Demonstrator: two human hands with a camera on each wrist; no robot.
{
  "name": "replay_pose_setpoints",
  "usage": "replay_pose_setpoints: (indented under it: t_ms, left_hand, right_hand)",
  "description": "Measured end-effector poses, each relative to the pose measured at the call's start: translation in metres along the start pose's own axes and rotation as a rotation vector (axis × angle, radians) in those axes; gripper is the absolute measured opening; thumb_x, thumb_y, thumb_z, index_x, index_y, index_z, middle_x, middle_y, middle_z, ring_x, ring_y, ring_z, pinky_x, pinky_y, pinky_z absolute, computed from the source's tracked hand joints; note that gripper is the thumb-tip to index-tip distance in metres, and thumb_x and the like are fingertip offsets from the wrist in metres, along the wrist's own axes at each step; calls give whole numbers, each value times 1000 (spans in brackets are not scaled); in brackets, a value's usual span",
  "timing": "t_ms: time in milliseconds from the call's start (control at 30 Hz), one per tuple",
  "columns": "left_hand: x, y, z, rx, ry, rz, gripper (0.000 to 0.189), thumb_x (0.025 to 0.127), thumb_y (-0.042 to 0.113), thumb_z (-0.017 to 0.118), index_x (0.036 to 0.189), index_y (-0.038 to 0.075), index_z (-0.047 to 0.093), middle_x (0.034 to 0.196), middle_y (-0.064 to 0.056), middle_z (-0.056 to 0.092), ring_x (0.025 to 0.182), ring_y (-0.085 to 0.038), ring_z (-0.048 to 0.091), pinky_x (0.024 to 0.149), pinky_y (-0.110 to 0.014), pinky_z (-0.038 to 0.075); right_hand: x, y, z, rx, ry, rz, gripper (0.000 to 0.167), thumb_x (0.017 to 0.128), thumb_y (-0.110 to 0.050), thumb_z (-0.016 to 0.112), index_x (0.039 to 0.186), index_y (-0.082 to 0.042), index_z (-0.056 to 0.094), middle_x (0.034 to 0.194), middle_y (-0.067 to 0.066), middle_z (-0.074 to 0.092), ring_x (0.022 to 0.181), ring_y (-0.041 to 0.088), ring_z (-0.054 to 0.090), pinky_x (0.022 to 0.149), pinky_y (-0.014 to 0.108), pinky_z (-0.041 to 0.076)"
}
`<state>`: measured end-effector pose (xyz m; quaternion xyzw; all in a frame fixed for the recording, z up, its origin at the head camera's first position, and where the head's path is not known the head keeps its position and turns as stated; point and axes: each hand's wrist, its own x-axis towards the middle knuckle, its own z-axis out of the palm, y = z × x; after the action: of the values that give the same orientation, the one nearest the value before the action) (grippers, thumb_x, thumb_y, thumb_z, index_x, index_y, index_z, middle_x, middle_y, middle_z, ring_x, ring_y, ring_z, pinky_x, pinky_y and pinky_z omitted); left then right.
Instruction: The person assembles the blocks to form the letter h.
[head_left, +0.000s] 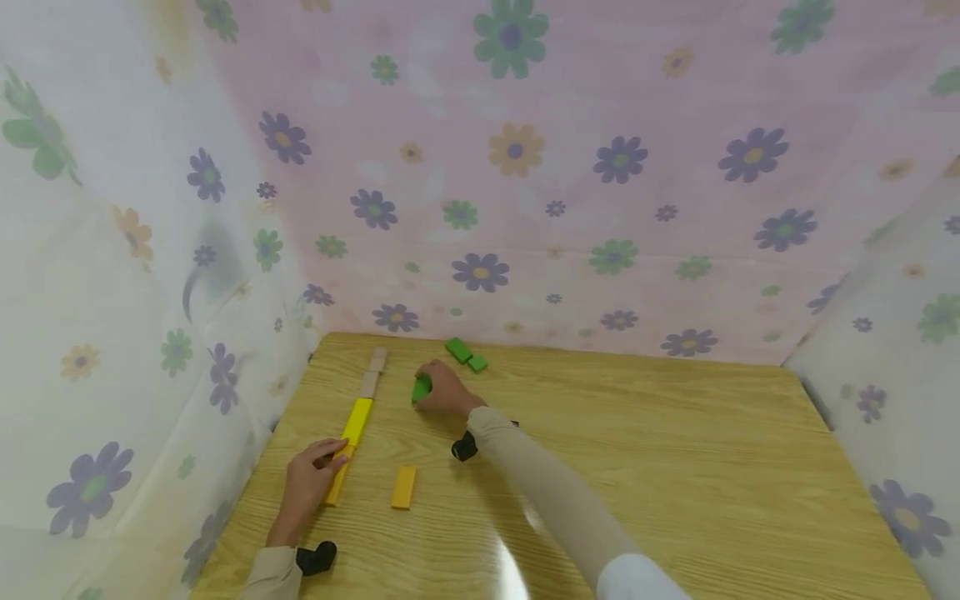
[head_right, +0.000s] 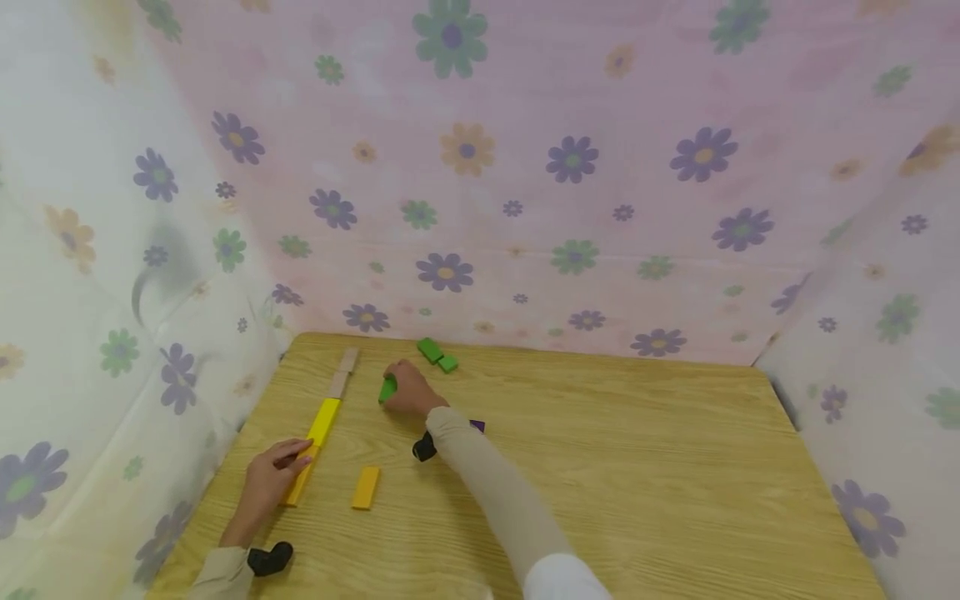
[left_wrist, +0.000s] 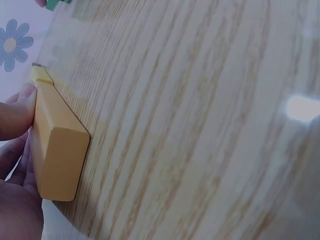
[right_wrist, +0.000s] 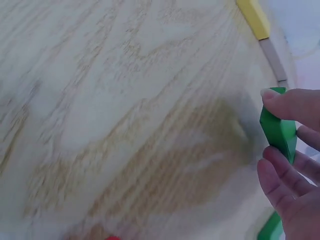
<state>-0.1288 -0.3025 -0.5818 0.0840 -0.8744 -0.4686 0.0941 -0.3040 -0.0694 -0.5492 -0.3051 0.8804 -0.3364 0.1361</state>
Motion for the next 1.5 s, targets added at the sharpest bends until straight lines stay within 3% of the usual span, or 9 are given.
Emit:
replay_pose_setpoints:
  t_ms: [200,600,967,1267,1500]
  left_hand:
    - [1,-2,-3,35,12,24,28,86,3,68,113,1,69,117,-19,61,93,-29,62,69,-15,49]
    - [3,3,0,22,4,22,28,87,3,68,114,-1,68,117,-20,61,97,-32,61,71,-13,47]
    - [2,2,-1,24,11,45,27,85,-1,68,112,-1,69,114,-19,63,94,-32,62,69,-12,47]
    - [2,0,-1,37,12,52,27,86,0,68,113,0,69,114,-18,63,94,-32,62,69,-14,48]
    - [1,1,-1,36,5,25,28,86,1,67,115,0,68,117,-20,61,97,-32,62,70,-12,47]
  right_hand:
    - [-9,-9,-8,-9,13,-53,51,82,-18,76,126,-1,58,124,11,50,109,22,50,89,30,45]
    - [-31,-17,-12,27,-7,-85,52,81,-16,77,124,3,57,112,11,49,80,14,50,68,20,46]
    - [-52,-29,-6,56,-47,-62,53,82,-19,75,127,1,56,115,11,47,81,10,51,68,18,46]
    - [-59,-26,2,15,-47,-71,51,83,-22,75,126,-1,57,112,8,47,84,10,47,68,18,45]
    - [-63,-27,6,36,-57,-82,50,82,-20,75,125,0,57,107,6,45,80,9,49,67,16,46]
